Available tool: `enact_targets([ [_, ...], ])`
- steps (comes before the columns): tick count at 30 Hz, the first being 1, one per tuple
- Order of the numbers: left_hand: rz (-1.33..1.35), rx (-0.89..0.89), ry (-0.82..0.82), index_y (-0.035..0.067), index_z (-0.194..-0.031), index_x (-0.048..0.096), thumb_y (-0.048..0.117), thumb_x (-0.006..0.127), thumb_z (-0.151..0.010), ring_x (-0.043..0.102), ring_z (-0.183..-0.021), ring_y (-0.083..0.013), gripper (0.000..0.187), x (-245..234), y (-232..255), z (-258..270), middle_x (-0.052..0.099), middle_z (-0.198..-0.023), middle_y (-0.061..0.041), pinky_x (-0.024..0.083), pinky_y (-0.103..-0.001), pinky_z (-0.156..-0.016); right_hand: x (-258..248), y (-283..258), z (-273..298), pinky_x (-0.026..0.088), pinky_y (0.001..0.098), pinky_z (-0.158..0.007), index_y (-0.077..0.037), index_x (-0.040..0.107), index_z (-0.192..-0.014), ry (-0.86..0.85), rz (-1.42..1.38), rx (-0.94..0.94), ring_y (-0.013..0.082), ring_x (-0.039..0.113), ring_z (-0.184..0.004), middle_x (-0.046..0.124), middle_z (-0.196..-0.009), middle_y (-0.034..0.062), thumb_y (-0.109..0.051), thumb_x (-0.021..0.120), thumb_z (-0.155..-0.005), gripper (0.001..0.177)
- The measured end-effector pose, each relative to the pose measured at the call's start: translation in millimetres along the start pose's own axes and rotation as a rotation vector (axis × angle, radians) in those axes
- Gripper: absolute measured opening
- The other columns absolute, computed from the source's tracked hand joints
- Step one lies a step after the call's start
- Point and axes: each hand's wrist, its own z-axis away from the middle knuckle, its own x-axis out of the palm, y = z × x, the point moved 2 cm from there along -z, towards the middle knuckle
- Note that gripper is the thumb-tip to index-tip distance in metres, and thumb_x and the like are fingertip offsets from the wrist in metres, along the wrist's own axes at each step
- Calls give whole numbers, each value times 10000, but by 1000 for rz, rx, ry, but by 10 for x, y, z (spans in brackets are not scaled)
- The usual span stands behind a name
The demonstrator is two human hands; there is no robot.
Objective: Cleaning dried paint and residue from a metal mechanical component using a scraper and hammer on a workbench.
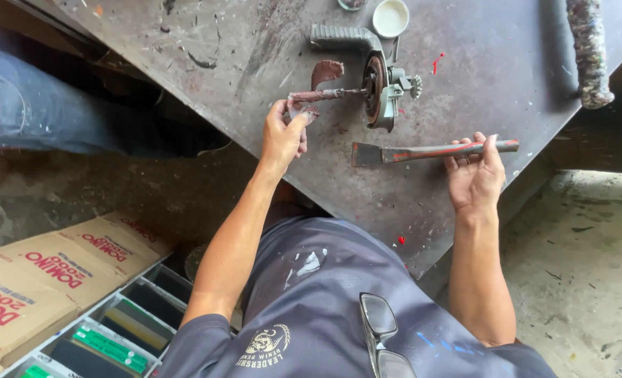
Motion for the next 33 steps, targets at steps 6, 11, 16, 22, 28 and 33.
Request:
enact_targets([
  [6, 50, -91, -51, 38, -1052, 583, 199, 699, -846, 552, -351, -176, 286, -59, -41, 33, 555, -532, -106, 426, -256, -260, 231, -54, 370, 641, 407, -948, -163, 667, -901, -82, -43, -177, 193, 702, -838, 593, -794, -6, -487, 686, -940, 327],
  [11, 43, -95, -82, 16, -1041, 566, 252, 724, -854, 570, -363, -178, 340, -8, 68, 219, 572, -549, -121, 441, -255, -257, 739, -14, 1155, 621, 416, -746, -153, 507, -795, -379, 84, -558, 195, 562, -528, 421, -577, 13, -506, 445, -1070, 451],
  [16, 115, -155, -98, -13, -1025, 563, 400, 776, -857, 591, -408, -172, 494, 77, 81, 482, 592, -612, -146, 476, -246, -276, 1085, 270, 1651, 559, 479, -530, 9, 591, -802, -755, 67, -1065, 214, 539, -404, 500, -481, 78, -449, 659, -962, 490],
  [22, 277, -287, -13, 4, -1089, 555, 398, 734, -883, 601, -431, -178, 479, 163, 73, 597, 579, -646, -133, 502, -251, -296, 1131, 516, 1686, 552, 470, -642, 36, 635, -1011, -919, 63, -1088, 211, 560, -557, 524, -650, 88, -497, 656, -979, 534],
  [28, 214, -277, 30, 40, -1062, 568, 182, 656, -831, 591, -393, -209, 284, 212, -334, 441, 572, -604, -157, 490, -301, -267, 1263, 422, 1907, 572, 476, -565, 88, 751, -881, -1287, 357, -918, 303, 610, -540, 593, -658, 170, -262, 781, -879, 352],
  [33, 26, -209, 66, 29, -1127, 556, 187, 554, -835, 551, -359, -202, 332, 230, -683, 369, 559, -558, -134, 419, -294, -245, 1427, 588, 1932, 501, 364, -497, -2, 723, -721, -1426, 339, -996, 193, 497, -436, 500, -567, 59, -242, 740, -926, 316],
])
